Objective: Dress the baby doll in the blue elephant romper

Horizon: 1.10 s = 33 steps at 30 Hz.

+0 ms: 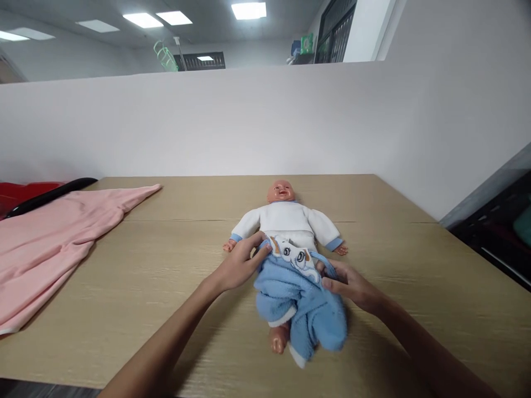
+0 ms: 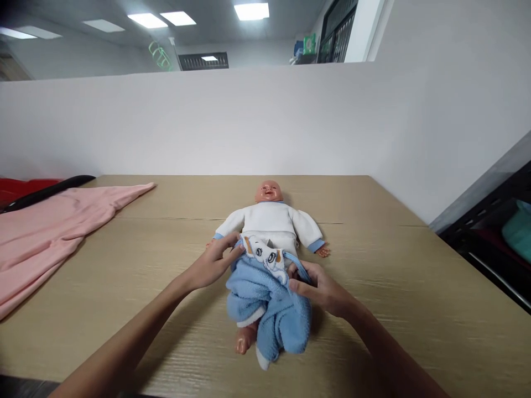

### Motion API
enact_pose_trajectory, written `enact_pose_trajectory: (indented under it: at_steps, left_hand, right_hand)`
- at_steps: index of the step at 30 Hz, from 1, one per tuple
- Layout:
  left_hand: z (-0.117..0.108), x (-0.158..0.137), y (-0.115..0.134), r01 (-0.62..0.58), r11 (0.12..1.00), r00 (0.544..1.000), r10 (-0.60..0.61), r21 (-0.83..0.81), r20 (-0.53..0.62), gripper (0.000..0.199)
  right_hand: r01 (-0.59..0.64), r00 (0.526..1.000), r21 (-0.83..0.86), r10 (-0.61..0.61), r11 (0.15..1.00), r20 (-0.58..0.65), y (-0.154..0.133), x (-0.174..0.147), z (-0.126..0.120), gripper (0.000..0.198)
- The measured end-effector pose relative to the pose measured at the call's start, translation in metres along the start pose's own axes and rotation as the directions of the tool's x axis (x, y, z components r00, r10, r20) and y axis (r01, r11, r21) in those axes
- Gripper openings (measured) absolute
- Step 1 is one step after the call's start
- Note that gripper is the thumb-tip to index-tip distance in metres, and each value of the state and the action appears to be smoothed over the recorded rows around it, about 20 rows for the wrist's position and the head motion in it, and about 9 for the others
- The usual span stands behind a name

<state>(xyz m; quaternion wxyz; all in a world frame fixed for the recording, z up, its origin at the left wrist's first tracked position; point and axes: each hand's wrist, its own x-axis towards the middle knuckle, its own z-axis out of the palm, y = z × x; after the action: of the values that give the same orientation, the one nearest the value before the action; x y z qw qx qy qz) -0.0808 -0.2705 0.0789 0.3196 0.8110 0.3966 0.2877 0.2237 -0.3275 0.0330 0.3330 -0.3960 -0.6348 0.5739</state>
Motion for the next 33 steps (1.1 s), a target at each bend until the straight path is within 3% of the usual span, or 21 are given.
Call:
enact_pose_trajectory:
  at_steps: [4,7,11,15,18,20,23,25,28,31,33]
  left_hand:
    - [0.001,0.019,0.008,0.03,0.977,1.0,-0.029,0.21,-0.008,0.013]
    - [-0.003,0.03,0.018,0.004,0.985,0.999,-0.013,0.173,0.048,0.022]
    - [-0.013,0.043,0.026,-0.081,0.983,0.98,0.048,0.165,0.191,0.038]
    - [-0.019,0.058,0.029,-0.225,0.924,0.905,0.08,0.31,0.418,0.063]
    - [-0.016,0.068,0.032,-0.332,0.888,0.854,0.14,0.318,0.502,0.057]
    - [-0.013,0.072,0.034,-0.365,0.91,0.811,0.207,0.197,0.547,0.048]
    - [-0.007,0.073,0.037,-0.261,0.964,0.762,0.243,-0.058,0.6,0.041]
    - [-0.002,0.073,0.036,-0.162,0.974,0.761,0.227,-0.16,0.608,0.041]
    - [0.005,0.075,0.031,-0.038,0.969,0.77,0.185,-0.246,0.61,0.051]
    - [0.011,0.077,0.025,0.045,0.953,0.714,0.178,-0.298,0.677,0.057]
    - [0.014,0.078,0.023,0.057,0.952,0.68,0.184,-0.302,0.709,0.052]
  right_hand:
    - [-0.014,0.998,-0.095,0.02,0.995,0.066,-0.007,-0.003,0.0,0.04]
    - [-0.023,0.998,-0.155,0.032,0.988,0.051,-0.005,-0.005,-0.001,0.038]
    - [-0.008,0.999,-0.018,0.008,1.0,0.041,0.006,-0.004,0.001,0.035]
    - [0.01,1.0,0.119,-0.01,0.993,0.002,0.016,-0.001,0.002,0.035]
    - [-0.013,0.997,0.112,0.02,0.994,-0.069,0.016,0.0,0.002,0.038]
    - [-0.014,0.993,-0.007,0.013,1.0,-0.114,0.01,0.0,0.005,0.039]
    - [0.037,0.983,-0.249,-0.08,0.968,-0.165,0.001,-0.001,0.012,0.036]
    - [0.073,0.972,-0.266,-0.128,0.961,-0.198,0.0,-0.001,0.015,0.037]
    - [0.073,0.949,-0.039,-0.082,0.997,-0.303,0.009,0.0,0.016,0.047]
    - [0.054,0.92,0.196,0.027,0.979,-0.391,0.018,0.004,0.013,0.051]
    - [0.013,0.92,0.242,0.083,0.97,-0.383,0.017,0.004,0.011,0.053]
